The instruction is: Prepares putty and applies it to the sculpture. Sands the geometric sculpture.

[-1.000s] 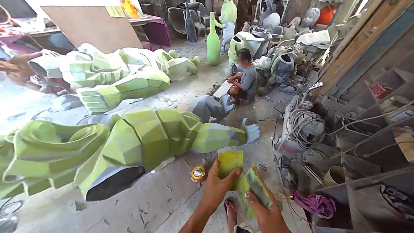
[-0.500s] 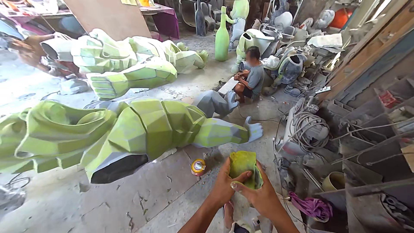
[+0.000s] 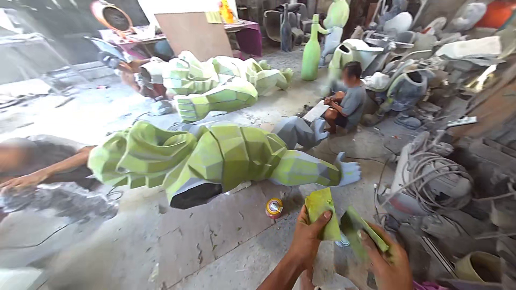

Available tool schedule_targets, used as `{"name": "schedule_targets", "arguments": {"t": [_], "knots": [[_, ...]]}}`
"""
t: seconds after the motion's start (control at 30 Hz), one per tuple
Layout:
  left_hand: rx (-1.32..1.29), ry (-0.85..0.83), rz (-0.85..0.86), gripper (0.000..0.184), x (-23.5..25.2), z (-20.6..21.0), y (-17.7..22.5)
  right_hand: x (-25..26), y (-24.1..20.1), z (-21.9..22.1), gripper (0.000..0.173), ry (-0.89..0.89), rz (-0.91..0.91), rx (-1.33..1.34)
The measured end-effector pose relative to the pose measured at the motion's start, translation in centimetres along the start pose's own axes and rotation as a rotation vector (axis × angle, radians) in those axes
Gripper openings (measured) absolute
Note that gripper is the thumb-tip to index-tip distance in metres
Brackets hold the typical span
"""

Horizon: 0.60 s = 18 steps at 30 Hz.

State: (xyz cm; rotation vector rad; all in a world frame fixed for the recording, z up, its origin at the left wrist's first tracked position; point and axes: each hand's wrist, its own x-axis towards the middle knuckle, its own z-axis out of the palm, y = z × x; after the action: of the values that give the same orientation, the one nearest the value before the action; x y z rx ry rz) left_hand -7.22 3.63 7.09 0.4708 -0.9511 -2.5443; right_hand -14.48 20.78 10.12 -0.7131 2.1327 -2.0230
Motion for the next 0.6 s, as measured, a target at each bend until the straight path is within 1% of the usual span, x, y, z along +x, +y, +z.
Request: {"name": "schedule_targets", "arguments": {"t": [0.03,0.1,0.13,0.2,0.23,0.3,0.33,0.37,0.43,0.5,0.53,0.57,0.6], "knots": [[0.042,-0.007,0.033,0.073,0.2,-0.1,0.1,-0.7,-0.7,-0.1,0.026,-0.082,-0.012,0.032],[0.179,-0.036,0.094,0.073,0.6,-0.1,-0.2,-1.6,-1.3,0.2,0.034,-0.242,-0.01,0.051],[0.244,-0.047,0.115,0.075,0.5,0.0,-0.5,-2.0,-1.4,0.6,0.04,-0.271,0.026,0.031],[0.303,-0.053,0.123,0.079,0.4,0.2,-1.3,-2.5,-1.9,1.5,0.047,-0.248,0.113,-0.041],[0.324,-0.067,0.122,0.08,0.3,0.3,-1.7,-2.5,-2.1,1.8,0.053,-0.228,0.145,-0.076],[0.406,-0.127,0.129,0.078,0.2,0.3,-2.2,-1.9,-2.1,1.9,0.078,-0.215,0.191,-0.17],[0.449,-0.152,0.133,0.078,0.1,0.3,-2.4,-1.6,-1.8,1.7,0.086,-0.226,0.214,-0.201],[0.478,-0.179,0.139,0.078,0.1,0.3,-2.6,-1.3,-1.2,1.6,0.087,-0.222,0.229,-0.197],[0.513,-0.243,0.124,0.076,0.1,0.5,-2.9,-0.7,-0.5,1.6,0.077,-0.175,0.269,-0.104],[0.478,-0.307,0.055,0.071,-0.3,0.6,-3.2,-0.2,-0.1,1.5,0.067,-0.172,0.373,-0.002],[0.461,-0.325,0.02,0.07,-0.5,0.6,-3.3,-0.1,0.2,1.4,0.062,-0.196,0.462,0.035],[0.455,-0.326,-0.006,0.07,-0.7,0.5,-3.4,0.1,0.8,0.9,0.062,-0.264,0.56,0.075],[0.444,-0.313,-0.04,0.07,-0.9,0.4,-3.5,0.1,1.8,0.2,0.069,-0.349,0.632,0.101]]}}
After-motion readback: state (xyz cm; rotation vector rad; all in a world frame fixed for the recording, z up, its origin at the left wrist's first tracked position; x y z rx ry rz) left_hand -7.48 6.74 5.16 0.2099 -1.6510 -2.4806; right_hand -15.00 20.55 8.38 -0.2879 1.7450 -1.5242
